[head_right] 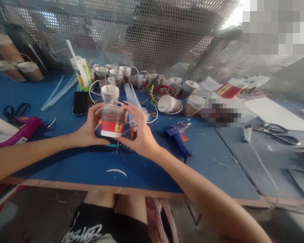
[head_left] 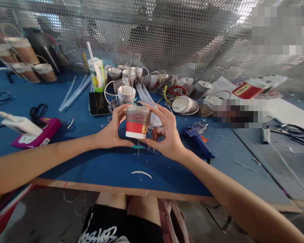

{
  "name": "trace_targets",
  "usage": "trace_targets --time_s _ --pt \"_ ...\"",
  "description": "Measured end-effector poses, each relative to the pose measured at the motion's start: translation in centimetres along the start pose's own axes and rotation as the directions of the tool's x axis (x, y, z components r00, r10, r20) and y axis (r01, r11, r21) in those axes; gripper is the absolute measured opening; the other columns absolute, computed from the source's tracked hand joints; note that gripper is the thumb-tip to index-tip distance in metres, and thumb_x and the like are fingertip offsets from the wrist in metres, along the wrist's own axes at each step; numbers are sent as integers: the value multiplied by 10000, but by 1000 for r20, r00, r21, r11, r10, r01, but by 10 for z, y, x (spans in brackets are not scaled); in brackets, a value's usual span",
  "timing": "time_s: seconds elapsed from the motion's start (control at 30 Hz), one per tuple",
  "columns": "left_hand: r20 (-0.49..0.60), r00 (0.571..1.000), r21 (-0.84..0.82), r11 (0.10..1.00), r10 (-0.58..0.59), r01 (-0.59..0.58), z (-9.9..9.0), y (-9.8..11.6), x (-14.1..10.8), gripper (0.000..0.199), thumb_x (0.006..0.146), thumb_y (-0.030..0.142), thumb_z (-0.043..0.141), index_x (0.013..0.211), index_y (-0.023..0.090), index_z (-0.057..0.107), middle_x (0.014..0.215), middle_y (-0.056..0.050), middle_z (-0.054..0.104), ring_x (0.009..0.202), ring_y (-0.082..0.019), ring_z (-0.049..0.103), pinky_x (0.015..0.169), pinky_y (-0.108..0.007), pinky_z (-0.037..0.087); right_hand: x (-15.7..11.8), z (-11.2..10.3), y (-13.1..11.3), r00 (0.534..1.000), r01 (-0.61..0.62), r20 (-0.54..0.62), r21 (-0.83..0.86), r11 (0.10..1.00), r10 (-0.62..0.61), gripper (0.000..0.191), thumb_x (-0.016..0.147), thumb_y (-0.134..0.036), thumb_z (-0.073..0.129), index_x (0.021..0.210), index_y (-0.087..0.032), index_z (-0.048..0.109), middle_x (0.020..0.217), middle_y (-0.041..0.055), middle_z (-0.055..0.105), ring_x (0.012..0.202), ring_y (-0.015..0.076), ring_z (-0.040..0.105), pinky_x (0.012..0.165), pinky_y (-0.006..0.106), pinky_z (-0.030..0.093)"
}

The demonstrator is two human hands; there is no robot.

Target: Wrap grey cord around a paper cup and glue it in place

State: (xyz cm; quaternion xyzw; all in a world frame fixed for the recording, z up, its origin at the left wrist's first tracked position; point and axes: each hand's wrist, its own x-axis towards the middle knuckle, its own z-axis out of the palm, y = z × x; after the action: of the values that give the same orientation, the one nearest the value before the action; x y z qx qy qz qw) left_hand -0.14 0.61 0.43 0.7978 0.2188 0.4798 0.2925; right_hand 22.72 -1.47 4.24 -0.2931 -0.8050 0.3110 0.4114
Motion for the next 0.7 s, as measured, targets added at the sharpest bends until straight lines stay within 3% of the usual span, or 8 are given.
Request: trace_targets --time_s 0.07,0.17,0.27,0.37,0.47,0.57,0.7 --pt "-37 999 54 998 20 -18 0 2 0 1005 687 474 824 1446 345 179 1533 -143 306 1438 -331 370 1148 -557 406 0 0 3 1000 22 21 -28 999 -21 820 821 -312 707 1462 -410 206 1591 119 265 448 7 451 383 253 461" --pt "-86 996 155 987 -32 45 1 6 0 921 696 472 816 1421 304 273 1449 -143 430 1356 -314 481 1096 -509 480 -1 1 3 996 63 75 -75 995 -58 823 853 -225 644 1480 -421 147 1612 116 231 436 0 452 387 250 461" --pt "-199 979 225 970 -49 94 2 6 1 801 704 483 802 1343 258 375 1365 -132 493 1267 -291 557 1035 -455 535 -1 3 0 997 70 31 -155 985 -66 820 834 -204 639 1478 -372 161 1619 142 202 438 -1 462 389 250 454" --pt "-361 933 265 959 3 100 2 1 2 785 697 516 798 1308 252 380 1318 -111 495 1241 -275 560 1028 -437 534 -2 3 -3 997 38 -50 -232 972 -51 722 817 -268 655 1416 -280 252 1513 176 405 401 -1 417 360 240 389" --pt "-482 874 294 950 53 105 0 -8 3 829 666 562 805 1295 255 361 1305 -105 460 1262 -288 518 1064 -471 492 -4 1 -6 995 -19 -102 -298 955 -12 425 860 -331 590 1231 -215 418 1108 86 691 381 31 412 403 246 390" --pt "-542 839 289 950 60 119 -2 -15 3 825 678 564 797 1288 259 332 1319 -113 410 1297 -299 461 1105 -505 436 -2 -4 -7 972 -119 -235 -409 905 21 126 926 -317 466 962 -208 517 827 40 682 503 103 530 553 295 485" --pt "-570 821 269 953 43 137 -2 -17 2 808 696 523 796 1284 275 301 1332 -109 373 1303 -282 438 1134 -512 393 11 -22 4 865 -250 -499 -511 822 -47 155 859 -318 540 977 -221 514 1024 121 603 813 221 611 670 406 540"
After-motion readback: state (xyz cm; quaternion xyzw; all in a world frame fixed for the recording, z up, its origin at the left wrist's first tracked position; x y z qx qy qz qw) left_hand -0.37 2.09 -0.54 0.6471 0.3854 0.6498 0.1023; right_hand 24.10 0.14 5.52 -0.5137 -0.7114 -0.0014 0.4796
